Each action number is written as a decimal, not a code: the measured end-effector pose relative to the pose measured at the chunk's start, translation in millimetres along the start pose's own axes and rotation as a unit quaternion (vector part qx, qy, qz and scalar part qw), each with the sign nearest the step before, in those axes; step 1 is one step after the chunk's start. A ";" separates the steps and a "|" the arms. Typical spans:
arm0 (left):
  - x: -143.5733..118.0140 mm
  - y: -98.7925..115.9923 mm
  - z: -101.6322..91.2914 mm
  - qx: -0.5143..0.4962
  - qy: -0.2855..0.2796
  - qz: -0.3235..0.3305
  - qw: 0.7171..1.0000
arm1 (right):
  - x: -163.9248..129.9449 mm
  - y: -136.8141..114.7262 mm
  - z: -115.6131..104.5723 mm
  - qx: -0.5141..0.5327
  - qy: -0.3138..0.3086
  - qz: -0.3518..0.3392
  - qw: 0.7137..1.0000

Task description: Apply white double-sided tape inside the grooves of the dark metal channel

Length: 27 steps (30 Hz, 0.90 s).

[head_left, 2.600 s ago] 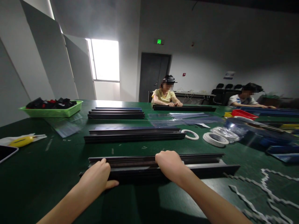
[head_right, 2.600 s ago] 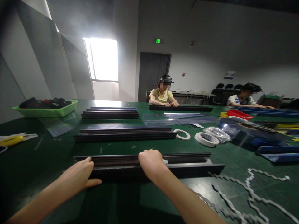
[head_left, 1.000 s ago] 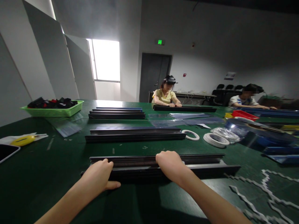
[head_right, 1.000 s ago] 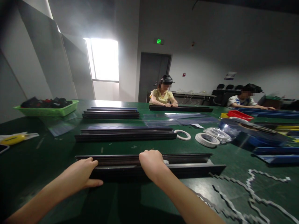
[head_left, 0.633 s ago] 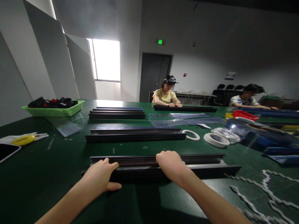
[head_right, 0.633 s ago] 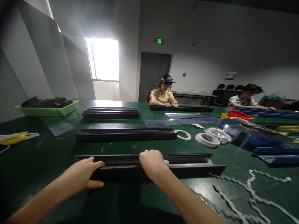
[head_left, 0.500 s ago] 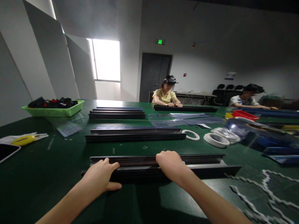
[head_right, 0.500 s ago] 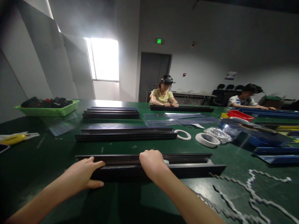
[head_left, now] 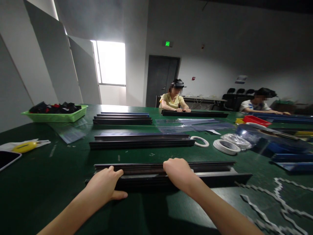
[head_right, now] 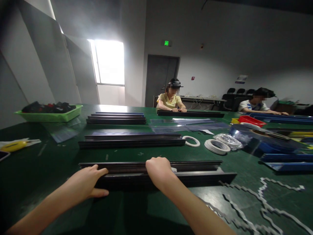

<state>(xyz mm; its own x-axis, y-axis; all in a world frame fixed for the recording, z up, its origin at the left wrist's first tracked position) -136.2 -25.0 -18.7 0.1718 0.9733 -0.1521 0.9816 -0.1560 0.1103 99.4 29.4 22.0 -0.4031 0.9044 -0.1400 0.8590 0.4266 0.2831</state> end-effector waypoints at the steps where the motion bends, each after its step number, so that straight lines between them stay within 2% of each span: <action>1: -0.2 0.1 0.0 0.000 0.003 0.000 1.000 | -0.2 -0.1 -0.2 0.000 0.000 0.000 1.000; 27: 5.0 -4.7 8.5 0.001 0.006 -0.010 1.000 | 2.7 1.2 5.0 0.000 0.013 -0.008 1.000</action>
<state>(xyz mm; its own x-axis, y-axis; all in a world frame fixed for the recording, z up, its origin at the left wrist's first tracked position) -139.2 -20.8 -28.3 0.1514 0.9781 -0.1432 0.9850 -0.1371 0.1048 101.0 32.3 17.2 -0.4247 0.8974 -0.1200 0.8526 0.4410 0.2803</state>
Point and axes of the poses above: each hand's wrist, its own x-axis towards the middle knuckle, its own z-axis out of the palm, y = z × x, the point moved 1 cm from there along x, towards the middle knuckle, and after that the axes turned 2 degrees about z, right-handed, at the moved point
